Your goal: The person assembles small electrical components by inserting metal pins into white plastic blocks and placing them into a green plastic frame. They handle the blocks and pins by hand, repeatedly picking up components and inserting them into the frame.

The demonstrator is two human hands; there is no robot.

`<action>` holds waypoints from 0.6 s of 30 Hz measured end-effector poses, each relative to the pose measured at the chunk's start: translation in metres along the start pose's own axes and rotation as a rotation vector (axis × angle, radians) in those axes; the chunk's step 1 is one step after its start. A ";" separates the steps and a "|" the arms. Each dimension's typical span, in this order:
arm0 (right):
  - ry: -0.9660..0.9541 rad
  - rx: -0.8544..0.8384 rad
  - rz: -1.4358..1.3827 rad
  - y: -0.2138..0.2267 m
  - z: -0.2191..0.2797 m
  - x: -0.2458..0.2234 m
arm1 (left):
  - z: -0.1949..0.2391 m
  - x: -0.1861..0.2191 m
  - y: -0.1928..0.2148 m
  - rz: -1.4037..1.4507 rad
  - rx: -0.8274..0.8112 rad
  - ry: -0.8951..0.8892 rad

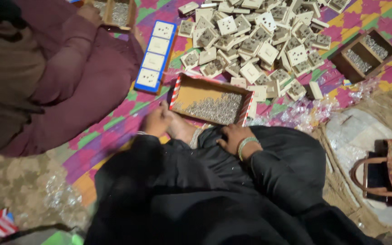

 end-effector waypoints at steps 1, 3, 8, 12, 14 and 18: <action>0.005 0.006 0.008 -0.001 0.001 -0.001 | 0.015 0.006 -0.008 -0.123 -0.059 0.024; 0.009 0.022 0.021 -0.003 0.004 -0.002 | 0.042 0.021 -0.018 -0.193 -0.099 -0.062; 0.046 0.083 0.083 -0.009 0.021 -0.008 | 0.097 0.047 -0.050 -0.367 -0.214 -0.250; 0.212 0.296 0.161 -0.007 0.055 -0.022 | 0.122 0.050 -0.057 -0.519 -0.275 -0.261; 0.244 0.225 0.091 -0.011 0.086 -0.023 | 0.136 0.053 -0.056 -0.564 -0.281 -0.296; 0.199 -0.162 -0.085 -0.001 0.145 -0.015 | 0.172 0.079 -0.048 -0.653 -0.275 -0.413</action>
Point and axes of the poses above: each hand's wrist, its own z-axis away from the middle knuckle, its own y-axis out of the back of the hand, x = y × z, the point moved 5 cm from there along -z, towards the middle knuckle, and after that the axes turned 1 degree about -z, right-handed, at the moved point
